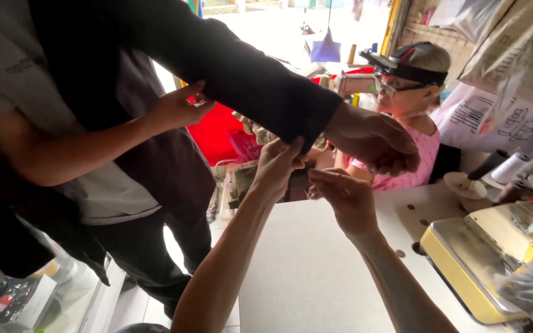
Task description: A tailor fits a jacket on a customer by adjusting the sleeve length and smoothing the fabric.
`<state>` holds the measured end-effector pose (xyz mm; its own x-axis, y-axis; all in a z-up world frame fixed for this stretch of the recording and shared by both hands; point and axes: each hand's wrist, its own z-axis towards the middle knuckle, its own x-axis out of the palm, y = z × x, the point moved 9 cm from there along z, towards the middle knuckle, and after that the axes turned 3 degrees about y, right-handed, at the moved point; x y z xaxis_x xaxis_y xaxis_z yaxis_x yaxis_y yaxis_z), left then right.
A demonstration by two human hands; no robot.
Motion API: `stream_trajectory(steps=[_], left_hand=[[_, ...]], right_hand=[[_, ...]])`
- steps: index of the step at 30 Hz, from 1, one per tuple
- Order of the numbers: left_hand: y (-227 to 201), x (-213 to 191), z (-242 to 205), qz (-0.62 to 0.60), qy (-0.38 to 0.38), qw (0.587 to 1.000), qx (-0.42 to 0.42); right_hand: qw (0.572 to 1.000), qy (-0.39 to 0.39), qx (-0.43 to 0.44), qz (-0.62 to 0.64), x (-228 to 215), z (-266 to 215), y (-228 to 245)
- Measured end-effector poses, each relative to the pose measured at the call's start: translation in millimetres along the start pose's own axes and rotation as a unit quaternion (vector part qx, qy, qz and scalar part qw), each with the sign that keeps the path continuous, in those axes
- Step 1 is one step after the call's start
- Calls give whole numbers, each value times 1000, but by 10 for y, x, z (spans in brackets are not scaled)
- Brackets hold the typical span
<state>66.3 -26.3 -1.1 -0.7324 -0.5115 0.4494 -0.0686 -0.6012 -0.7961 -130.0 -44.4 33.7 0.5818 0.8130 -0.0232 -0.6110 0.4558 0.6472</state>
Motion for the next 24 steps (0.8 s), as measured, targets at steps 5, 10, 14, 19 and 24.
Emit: stream_trajectory(steps=[5, 10, 14, 19, 24], left_hand=[[-12, 6, -64, -13, 9, 1000, 6], [-28, 27, -71, -32, 3, 999, 0], [-119, 34, -110, -7, -3, 1000, 12], [-78, 38, -76, 48, 3, 997, 55], [-152, 108, -102, 35, -1, 994, 107]], right_hand=[[999, -30, -5, 13, -17, -3, 24], [995, -100, -3, 6, -55, 144, -153], [988, -144, -58, 6, -2, 224, -153], [979, -163, -126, -6, 19, 267, -27], [955, -166, -230, -84, 24, 285, 112]])
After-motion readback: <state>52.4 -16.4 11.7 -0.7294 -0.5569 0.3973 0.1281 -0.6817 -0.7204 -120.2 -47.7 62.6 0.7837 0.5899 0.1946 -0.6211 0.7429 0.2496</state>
